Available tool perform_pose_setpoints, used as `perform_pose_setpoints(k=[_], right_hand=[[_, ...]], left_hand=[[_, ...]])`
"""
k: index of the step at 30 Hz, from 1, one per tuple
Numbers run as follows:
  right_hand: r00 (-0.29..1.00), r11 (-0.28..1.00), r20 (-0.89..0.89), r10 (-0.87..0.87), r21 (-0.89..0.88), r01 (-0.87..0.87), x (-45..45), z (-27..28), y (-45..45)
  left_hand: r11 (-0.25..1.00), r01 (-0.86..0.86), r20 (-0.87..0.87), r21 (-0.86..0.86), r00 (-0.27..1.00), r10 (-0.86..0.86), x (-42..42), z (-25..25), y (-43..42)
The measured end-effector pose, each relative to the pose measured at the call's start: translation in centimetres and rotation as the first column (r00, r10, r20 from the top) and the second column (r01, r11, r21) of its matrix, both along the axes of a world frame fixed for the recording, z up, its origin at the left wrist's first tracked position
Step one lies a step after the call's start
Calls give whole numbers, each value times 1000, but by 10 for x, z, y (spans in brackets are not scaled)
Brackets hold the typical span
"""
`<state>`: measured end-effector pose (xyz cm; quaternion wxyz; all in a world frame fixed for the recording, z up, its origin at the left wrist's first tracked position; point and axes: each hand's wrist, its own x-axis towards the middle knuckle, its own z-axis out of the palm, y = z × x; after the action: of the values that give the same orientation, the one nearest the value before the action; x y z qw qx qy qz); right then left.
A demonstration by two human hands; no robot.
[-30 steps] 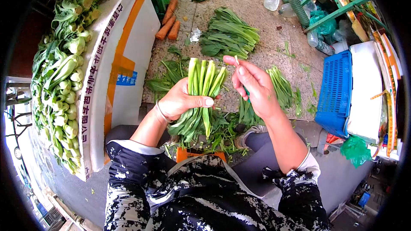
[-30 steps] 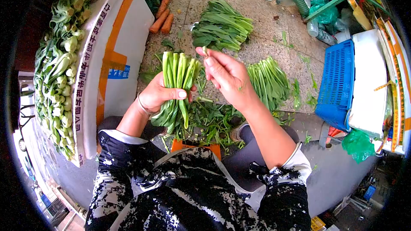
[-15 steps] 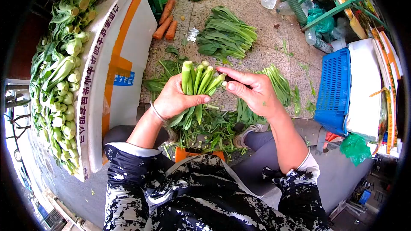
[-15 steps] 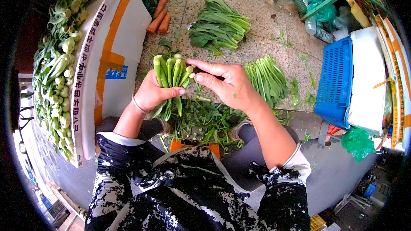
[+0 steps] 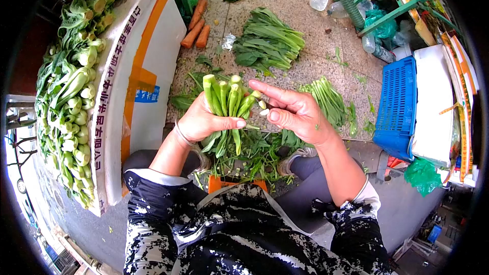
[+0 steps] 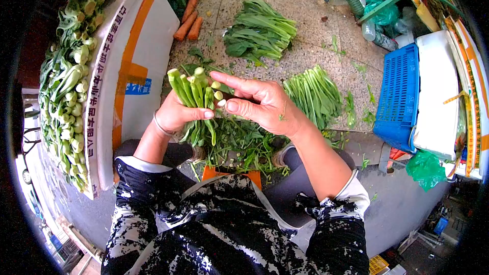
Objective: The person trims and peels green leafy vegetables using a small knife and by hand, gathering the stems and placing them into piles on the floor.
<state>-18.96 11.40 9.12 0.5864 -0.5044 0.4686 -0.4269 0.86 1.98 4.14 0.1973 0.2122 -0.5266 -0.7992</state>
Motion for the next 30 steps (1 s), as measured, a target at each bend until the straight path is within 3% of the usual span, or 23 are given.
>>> perform_pose_setpoints(k=[4, 6, 10, 11, 12, 15, 17, 19, 22, 26, 28, 30], right_hand=[[998, 998, 61, 8, 63, -12, 2, -3, 0], [995, 989, -46, -84, -126, 77, 4, -11, 0], [976, 977, -190, -101, -202, 62, 0, -11, -1], [957, 969, -222, -187, -203, 142, -1, -13, -4], [928, 953, -253, -271, -208, 222, -2, -13, -5], [910, 953, -292, -296, -156, 260, 0, -1, -4], [955, 968, -226, -194, -203, 149, 6, -6, -2], [952, 947, -208, -224, -276, 162, 13, -18, -3], [942, 971, -274, -195, -188, 147, 11, -15, -4], [938, 972, -290, -189, -188, 138, 11, -21, -5], [955, 966, -211, -209, -196, 168, 9, -27, -6], [935, 953, -268, -232, -254, 164, 9, -21, -5]], left_hand=[[997, 70, 13, 44, 997, -70, -1, 3, 0], [994, 75, 2, 75, 997, -75, 0, 5, 0], [993, 69, 7, 92, 997, -70, -1, 5, 1], [993, 69, 7, 92, 998, -70, -1, 3, 1], [998, 39, 22, 55, 999, -41, -2, 0, 1], [1000, -23, 63, -7, 998, 24, -6, -6, 1], [991, -99, 55, -87, 993, 104, -8, -11, 2], [988, -108, 70, -111, 991, 116, -9, -13, 2], [977, -172, 52, -123, 982, 180, -11, -15, 3], [968, -185, 35, -167, 981, 193, -11, -19, 4], [956, -187, 57, -227, 977, 204, -11, -19, 4], [950, -187, 59, -250, 976, 208, -10, -18, 3]])
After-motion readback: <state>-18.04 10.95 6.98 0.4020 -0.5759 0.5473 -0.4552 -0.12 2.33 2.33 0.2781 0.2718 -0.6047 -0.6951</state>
